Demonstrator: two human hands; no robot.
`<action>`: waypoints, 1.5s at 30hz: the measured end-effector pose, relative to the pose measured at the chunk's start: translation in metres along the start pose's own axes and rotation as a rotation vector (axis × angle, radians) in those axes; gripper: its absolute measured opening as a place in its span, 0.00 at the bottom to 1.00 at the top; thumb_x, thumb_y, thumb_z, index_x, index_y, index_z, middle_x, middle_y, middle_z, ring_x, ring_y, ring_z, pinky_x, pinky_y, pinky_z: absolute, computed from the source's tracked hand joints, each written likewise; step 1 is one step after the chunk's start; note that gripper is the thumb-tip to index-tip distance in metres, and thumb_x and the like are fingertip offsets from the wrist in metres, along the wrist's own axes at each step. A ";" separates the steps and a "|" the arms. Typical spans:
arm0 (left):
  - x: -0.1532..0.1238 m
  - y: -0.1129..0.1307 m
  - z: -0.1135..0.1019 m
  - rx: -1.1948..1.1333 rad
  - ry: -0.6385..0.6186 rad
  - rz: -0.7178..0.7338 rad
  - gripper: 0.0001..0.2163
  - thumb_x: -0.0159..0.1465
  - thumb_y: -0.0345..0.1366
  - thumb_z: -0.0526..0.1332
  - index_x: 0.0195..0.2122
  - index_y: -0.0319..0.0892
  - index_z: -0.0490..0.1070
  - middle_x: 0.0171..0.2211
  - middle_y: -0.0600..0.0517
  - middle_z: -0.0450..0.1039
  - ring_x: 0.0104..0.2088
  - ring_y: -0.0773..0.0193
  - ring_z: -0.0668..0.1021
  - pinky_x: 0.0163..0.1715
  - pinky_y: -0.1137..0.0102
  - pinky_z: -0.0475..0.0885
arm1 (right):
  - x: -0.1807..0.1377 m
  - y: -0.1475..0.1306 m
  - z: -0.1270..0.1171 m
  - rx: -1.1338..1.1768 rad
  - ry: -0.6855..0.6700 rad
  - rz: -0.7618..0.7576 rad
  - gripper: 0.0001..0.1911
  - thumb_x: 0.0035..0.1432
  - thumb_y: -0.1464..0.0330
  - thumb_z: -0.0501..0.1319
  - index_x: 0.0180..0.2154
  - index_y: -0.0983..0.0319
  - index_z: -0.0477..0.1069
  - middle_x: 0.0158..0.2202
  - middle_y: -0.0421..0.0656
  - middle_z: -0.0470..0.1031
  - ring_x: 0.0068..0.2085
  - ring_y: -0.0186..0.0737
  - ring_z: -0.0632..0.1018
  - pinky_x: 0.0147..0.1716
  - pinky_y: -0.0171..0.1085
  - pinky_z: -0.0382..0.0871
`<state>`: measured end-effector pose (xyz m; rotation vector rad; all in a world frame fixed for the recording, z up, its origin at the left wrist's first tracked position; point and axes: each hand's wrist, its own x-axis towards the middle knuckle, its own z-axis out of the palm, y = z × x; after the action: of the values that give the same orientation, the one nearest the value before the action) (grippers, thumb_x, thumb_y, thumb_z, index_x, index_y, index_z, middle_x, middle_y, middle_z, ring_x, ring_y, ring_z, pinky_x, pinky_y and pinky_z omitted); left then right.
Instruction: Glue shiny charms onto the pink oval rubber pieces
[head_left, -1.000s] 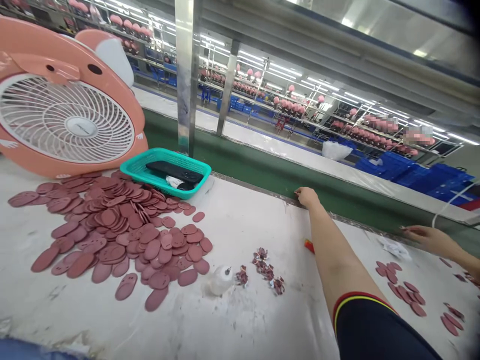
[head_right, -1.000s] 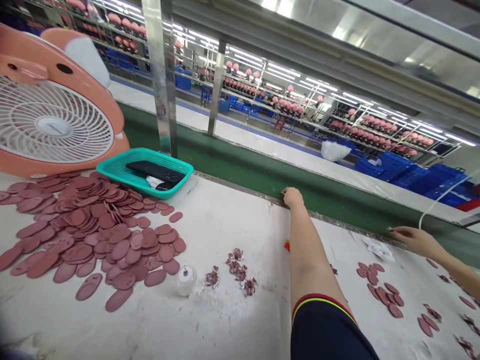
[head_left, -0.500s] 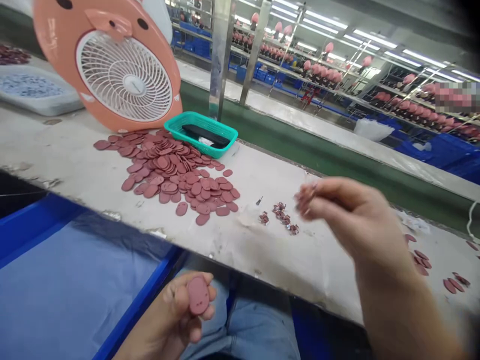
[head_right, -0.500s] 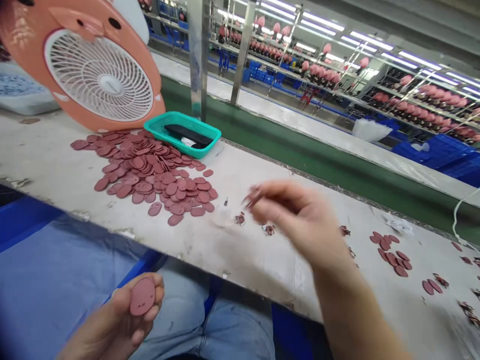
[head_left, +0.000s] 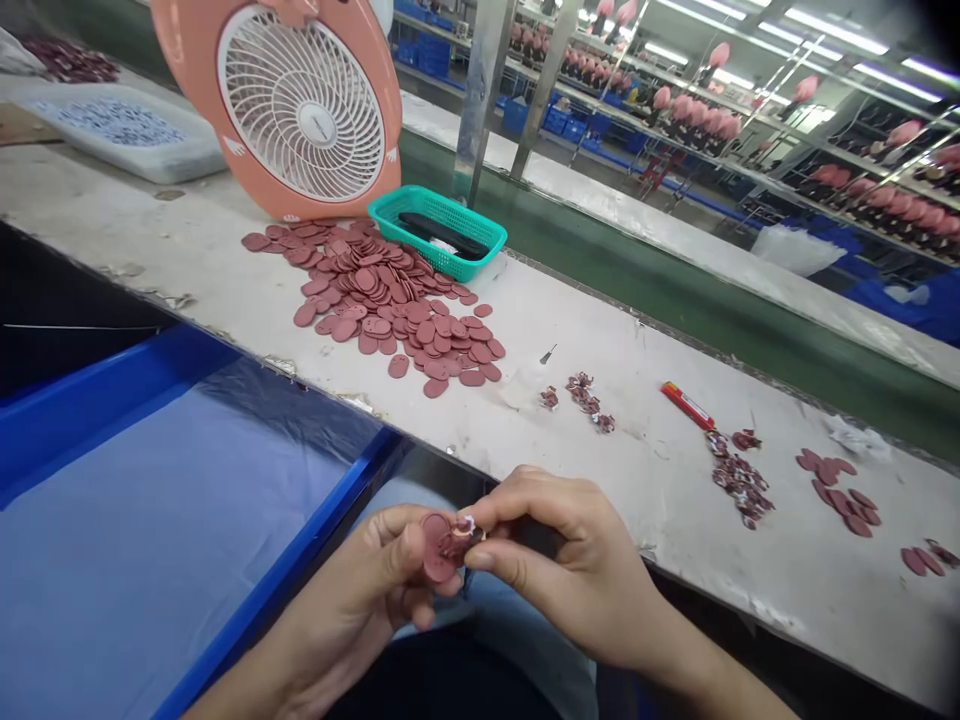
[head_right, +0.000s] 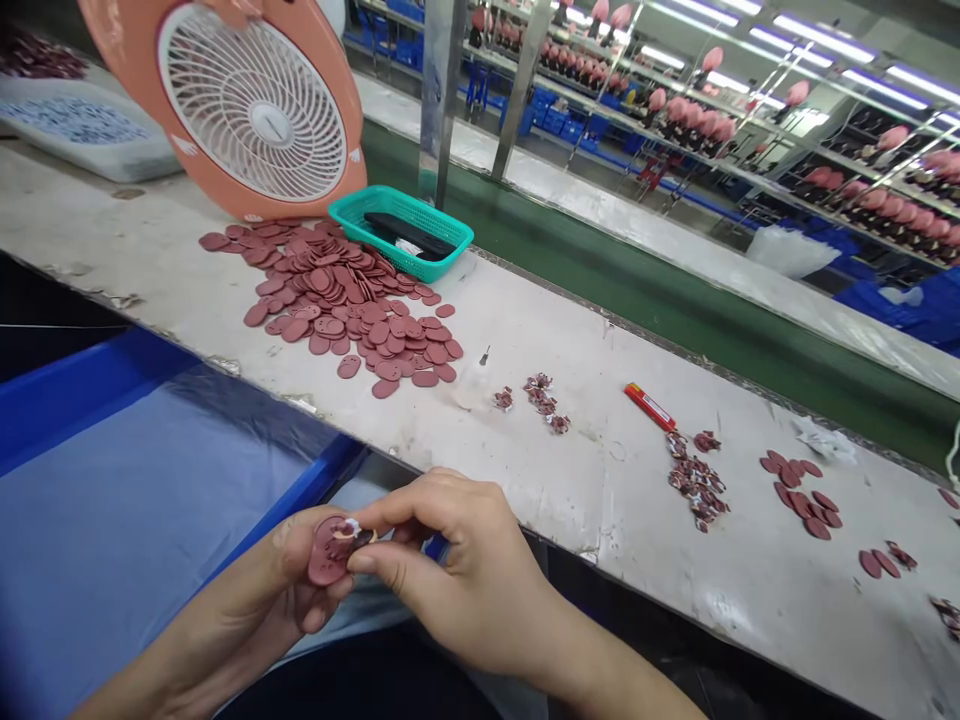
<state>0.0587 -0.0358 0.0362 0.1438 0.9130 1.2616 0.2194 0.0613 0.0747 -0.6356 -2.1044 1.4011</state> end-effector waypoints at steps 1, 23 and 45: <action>-0.001 0.000 0.001 -0.003 0.004 0.000 0.20 0.44 0.52 0.78 0.21 0.39 0.80 0.21 0.53 0.72 0.21 0.73 0.71 0.18 0.82 0.69 | 0.000 -0.001 0.000 -0.008 -0.008 -0.016 0.07 0.59 0.73 0.69 0.40 0.57 0.81 0.32 0.37 0.82 0.32 0.32 0.77 0.34 0.31 0.72; 0.007 -0.007 -0.012 0.022 -0.038 -0.037 0.18 0.45 0.51 0.78 0.22 0.41 0.81 0.19 0.54 0.70 0.20 0.73 0.68 0.18 0.82 0.66 | 0.004 -0.005 -0.004 -0.194 -0.130 -0.226 0.06 0.63 0.76 0.65 0.43 0.64 0.77 0.33 0.40 0.84 0.34 0.33 0.81 0.41 0.34 0.73; 0.008 -0.009 -0.020 -0.008 -0.036 -0.094 0.18 0.45 0.50 0.78 0.26 0.41 0.83 0.22 0.54 0.72 0.23 0.71 0.72 0.21 0.80 0.70 | 0.003 -0.005 -0.003 -0.200 -0.191 -0.182 0.15 0.59 0.76 0.69 0.48 0.63 0.75 0.40 0.42 0.82 0.40 0.34 0.81 0.44 0.34 0.74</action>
<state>0.0529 -0.0398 0.0144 0.1158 0.8745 1.1723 0.2183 0.0632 0.0809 -0.3844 -2.4078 1.2016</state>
